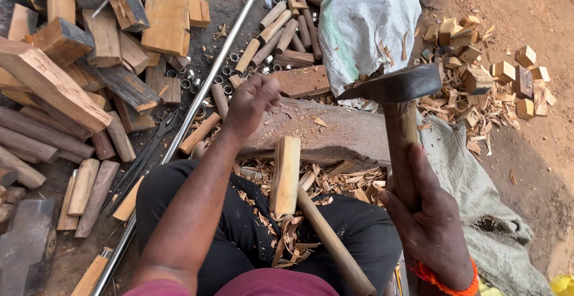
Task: The person sits on the ground and uses a hammer to repeatedly strike a small wooden dowel held against a larger wooden block. They then pick up a larger rectangular piece of wood and split it into smaller pieces using the hammer.
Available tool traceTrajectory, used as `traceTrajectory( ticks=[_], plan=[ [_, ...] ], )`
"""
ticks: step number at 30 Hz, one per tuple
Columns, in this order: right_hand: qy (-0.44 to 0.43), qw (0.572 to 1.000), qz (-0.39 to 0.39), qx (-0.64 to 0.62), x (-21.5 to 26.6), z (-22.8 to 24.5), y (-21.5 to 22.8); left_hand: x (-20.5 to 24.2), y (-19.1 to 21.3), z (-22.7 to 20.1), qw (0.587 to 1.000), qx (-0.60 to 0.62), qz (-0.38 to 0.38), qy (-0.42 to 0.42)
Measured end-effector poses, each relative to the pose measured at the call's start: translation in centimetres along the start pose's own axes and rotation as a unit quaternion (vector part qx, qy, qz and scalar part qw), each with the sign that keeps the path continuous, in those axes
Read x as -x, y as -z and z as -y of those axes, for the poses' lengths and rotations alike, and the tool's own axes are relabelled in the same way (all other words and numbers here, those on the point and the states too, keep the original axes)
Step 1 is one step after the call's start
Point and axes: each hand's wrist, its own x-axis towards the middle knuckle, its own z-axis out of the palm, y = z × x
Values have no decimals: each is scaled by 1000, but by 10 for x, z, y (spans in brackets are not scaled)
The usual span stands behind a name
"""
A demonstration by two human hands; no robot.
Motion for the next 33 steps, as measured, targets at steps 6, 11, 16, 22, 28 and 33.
traceTrajectory(
  ticks=[6, 11, 16, 22, 28, 33],
  plan=[
    [-29, 994, 68, 82, -15, -42, -43, 90, -16, -31, 877, -415, 189, 149],
    [-291, 954, 69, 33, -1, -81, -60, 127, -58, 0, 805, -489, 272, 197],
    [-133, 990, 35, 30, 14, -92, -59, 140, -75, 13, 788, -505, 310, 168],
    [-111, 992, 41, -44, 9, -93, -54, 135, -48, -72, 844, -431, 251, 197],
    [-273, 957, 74, -57, 9, -95, -53, 70, -8, -135, 868, -468, 143, 84],
    [-142, 987, 67, -46, 8, -90, -49, -13, -21, -120, 884, -438, 144, 78]
  ],
)
